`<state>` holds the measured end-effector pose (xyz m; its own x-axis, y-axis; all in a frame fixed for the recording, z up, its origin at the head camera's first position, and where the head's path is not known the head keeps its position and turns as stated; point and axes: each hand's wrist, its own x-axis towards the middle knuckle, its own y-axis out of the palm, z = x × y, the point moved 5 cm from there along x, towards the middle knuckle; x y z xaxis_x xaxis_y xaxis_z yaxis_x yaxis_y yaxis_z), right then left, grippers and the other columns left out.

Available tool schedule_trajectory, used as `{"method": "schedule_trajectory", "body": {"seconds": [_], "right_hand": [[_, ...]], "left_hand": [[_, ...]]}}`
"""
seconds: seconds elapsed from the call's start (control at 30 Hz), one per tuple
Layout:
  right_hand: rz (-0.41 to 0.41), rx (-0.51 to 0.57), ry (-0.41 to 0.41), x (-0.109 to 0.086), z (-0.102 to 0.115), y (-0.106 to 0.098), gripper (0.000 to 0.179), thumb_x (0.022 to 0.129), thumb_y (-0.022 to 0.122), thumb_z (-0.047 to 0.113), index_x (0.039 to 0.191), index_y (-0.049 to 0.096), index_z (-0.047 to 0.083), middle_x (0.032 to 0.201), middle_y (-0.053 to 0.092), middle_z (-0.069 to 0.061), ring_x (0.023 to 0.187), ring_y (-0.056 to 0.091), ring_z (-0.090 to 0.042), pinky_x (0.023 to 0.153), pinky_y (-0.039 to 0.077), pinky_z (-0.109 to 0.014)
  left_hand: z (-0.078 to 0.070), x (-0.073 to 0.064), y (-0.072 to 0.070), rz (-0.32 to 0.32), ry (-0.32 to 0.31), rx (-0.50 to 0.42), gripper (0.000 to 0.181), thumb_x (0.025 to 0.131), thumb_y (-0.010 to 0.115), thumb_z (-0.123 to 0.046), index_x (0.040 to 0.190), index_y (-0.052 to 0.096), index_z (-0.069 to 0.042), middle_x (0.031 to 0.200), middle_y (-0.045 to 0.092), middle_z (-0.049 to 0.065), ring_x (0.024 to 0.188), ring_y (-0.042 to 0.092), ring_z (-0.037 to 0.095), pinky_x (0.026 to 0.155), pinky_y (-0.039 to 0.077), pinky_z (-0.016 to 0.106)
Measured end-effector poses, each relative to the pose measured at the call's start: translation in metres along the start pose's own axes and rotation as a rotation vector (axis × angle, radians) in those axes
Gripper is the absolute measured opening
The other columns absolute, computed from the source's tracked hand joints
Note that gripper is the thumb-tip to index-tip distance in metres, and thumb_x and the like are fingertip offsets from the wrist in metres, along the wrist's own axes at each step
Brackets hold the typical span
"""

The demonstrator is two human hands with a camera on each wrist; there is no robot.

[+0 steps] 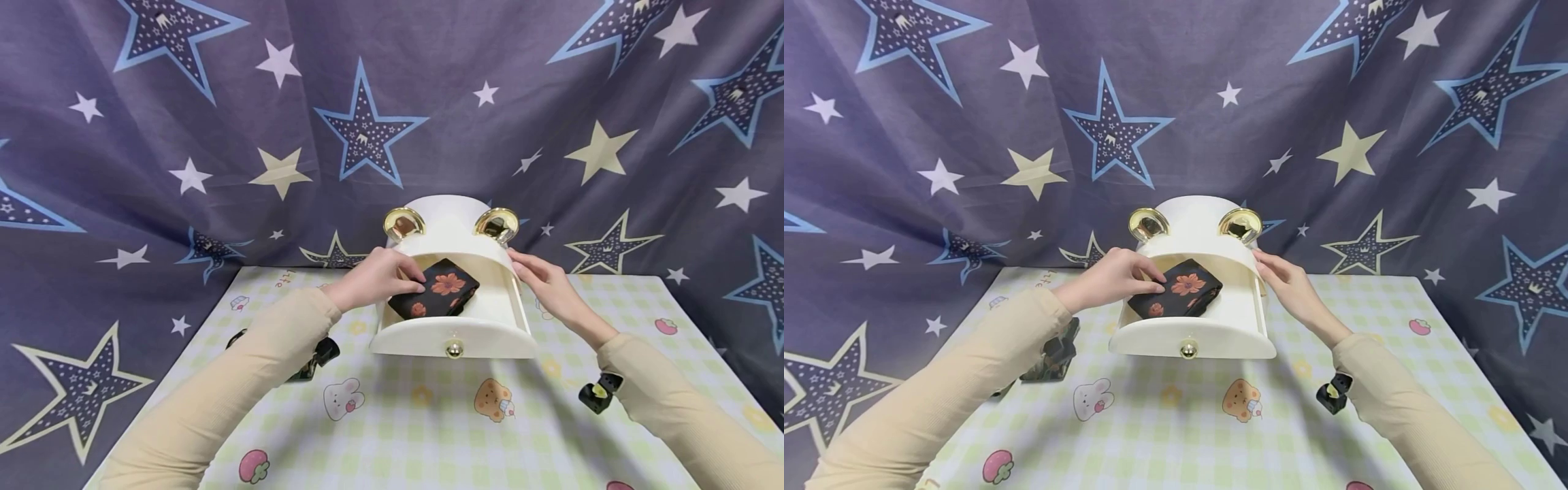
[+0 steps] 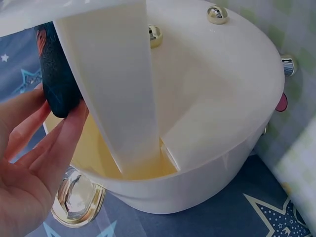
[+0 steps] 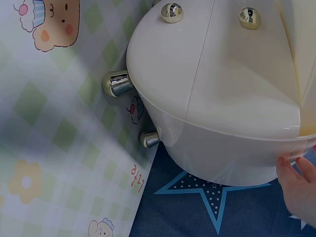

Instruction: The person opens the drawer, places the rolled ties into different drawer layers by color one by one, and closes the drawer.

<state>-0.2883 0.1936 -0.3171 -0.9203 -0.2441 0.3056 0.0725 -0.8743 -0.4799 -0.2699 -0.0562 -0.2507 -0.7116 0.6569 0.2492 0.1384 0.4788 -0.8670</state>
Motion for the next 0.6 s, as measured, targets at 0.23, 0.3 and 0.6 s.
{"method": "schedule_trajectory", "body": {"seconds": [0.23,0.3,0.6], "right_hand": [[0.002,-0.006,0.012,0.001,0.000,0.000,0.046,0.093,0.043,0.029,0.132,0.040,0.004,0.136,0.038,-0.011,0.122,0.038,-0.027,0.097,0.033,-0.038],[0.002,-0.007,0.012,0.000,0.000,0.000,0.046,0.093,0.043,0.029,0.132,0.040,0.004,0.136,0.038,-0.011,0.121,0.038,-0.028,0.097,0.033,-0.039],[0.005,-0.019,0.015,0.001,-0.001,-0.001,0.047,0.093,0.043,0.030,0.132,0.039,0.005,0.136,0.038,-0.012,0.121,0.038,-0.029,0.097,0.033,-0.041]], "left_hand": [[0.000,0.001,0.001,0.002,-0.018,-0.029,0.009,0.077,0.068,-0.014,0.083,0.070,-0.007,0.080,0.068,0.000,0.068,0.058,0.007,0.060,0.045,0.018],[0.000,0.001,0.001,0.004,-0.025,-0.037,0.009,0.078,0.067,-0.013,0.083,0.070,-0.007,0.080,0.068,0.000,0.062,0.057,0.005,0.055,0.045,0.018],[-0.006,-0.005,-0.011,-0.032,-0.013,0.024,0.010,0.081,0.063,-0.013,0.088,0.070,-0.009,0.080,0.067,-0.002,0.063,0.058,0.008,0.058,0.045,0.019]]}}
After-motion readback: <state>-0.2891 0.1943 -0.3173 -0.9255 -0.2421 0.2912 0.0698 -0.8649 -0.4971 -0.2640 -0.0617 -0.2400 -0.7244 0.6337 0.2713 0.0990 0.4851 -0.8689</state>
